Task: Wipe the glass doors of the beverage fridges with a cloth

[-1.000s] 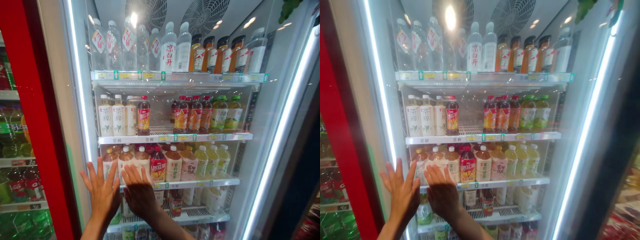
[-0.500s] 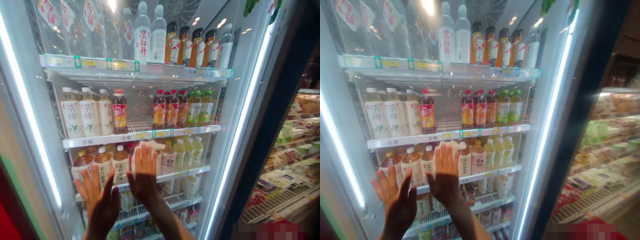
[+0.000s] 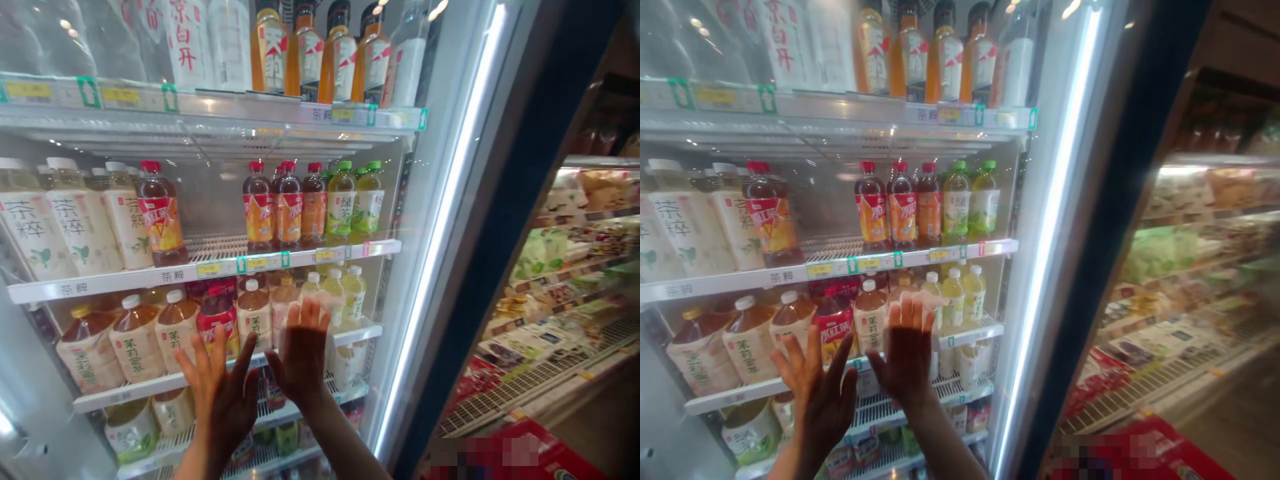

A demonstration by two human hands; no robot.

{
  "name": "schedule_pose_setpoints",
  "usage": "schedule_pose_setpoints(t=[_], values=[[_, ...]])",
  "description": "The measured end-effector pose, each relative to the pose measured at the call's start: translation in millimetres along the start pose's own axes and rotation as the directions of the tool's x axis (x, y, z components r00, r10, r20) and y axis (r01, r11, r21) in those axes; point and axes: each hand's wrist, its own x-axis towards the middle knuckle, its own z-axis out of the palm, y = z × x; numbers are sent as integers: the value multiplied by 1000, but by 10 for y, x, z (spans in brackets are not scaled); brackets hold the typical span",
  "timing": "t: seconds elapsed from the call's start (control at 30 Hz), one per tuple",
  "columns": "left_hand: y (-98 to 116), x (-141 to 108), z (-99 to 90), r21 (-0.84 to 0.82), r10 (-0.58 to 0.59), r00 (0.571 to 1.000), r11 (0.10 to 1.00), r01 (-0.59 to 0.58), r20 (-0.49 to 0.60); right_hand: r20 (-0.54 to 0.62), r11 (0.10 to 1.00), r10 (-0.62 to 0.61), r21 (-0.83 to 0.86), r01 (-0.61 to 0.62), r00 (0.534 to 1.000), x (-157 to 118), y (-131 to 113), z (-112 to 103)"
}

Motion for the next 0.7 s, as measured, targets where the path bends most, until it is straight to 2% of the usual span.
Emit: schedule_pose_setpoints(t=[0.13, 0.27, 0.37, 0.5, 0.63, 0.7], values=[[345, 33, 231, -6, 43, 999, 999, -43, 6, -45, 998, -59, -28, 58, 997, -226, 362, -66], [667, 13, 461, -26, 29, 999, 999, -28, 25, -27, 995, 102, -6, -102, 994, -70, 746, -199], [869, 3, 588, -24, 18, 999, 1000, -16, 50, -10, 993, 118, 1, -118, 993, -141, 966, -241], [1058, -19, 709, -25, 55, 996, 998, -54, 68, -35, 997, 75, -28, -76, 997, -439, 1182, -236], [1180, -51, 795, -38, 53, 996, 998, -50, 77, -73, 988, 156, -6, -157, 985, -294, 1407, -286], [1204, -76, 815, -41, 51, 996, 998, -48, 79, -78, 982, 186, -2, -187, 979, -306, 1452, -291]])
